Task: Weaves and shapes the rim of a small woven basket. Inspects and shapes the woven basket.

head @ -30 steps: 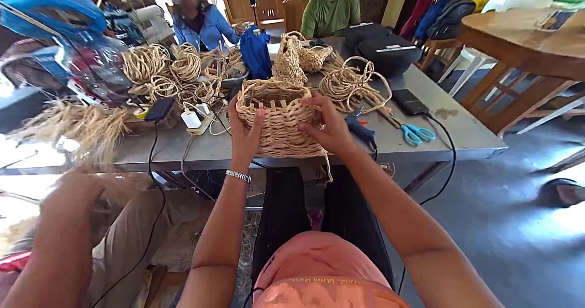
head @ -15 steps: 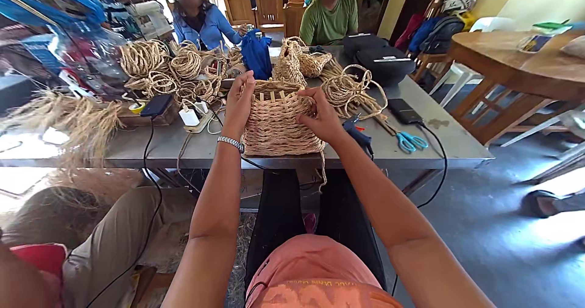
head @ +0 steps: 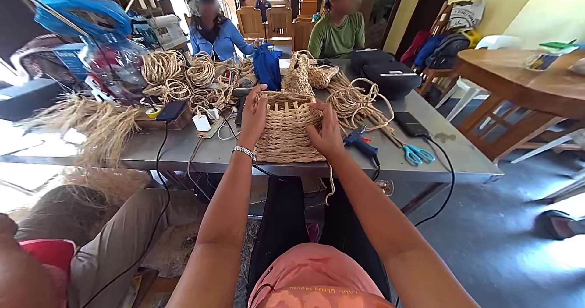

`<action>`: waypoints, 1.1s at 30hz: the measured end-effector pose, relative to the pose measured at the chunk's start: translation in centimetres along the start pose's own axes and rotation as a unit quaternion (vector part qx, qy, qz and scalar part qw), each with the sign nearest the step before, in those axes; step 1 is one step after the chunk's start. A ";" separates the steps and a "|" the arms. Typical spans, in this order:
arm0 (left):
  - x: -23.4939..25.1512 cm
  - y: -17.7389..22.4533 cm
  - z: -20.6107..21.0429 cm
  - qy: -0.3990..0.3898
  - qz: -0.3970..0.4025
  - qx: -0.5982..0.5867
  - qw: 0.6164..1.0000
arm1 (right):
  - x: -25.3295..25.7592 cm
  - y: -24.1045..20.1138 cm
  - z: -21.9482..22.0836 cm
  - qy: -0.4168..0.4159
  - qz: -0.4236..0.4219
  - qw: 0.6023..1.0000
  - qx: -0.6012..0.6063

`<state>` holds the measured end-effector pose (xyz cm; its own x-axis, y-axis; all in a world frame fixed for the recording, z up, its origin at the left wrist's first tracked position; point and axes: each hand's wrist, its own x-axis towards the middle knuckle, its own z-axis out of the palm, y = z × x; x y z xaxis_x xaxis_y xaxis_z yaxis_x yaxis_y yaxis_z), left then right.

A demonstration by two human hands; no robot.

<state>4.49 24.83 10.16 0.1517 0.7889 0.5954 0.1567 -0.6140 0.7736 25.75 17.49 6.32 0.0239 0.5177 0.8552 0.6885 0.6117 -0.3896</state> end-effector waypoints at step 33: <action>-0.5 -0.5 0.3 0.016 0.013 0.012 1.000 | 5.5 -2.5 -1.0 -0.022 0.326 0.939 0.111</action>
<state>4.65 24.77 9.40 0.1254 0.7723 0.6227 0.1774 -0.6350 0.7519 24.93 18.22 12.37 0.3547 0.8461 0.3980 0.3691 0.2644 -0.8910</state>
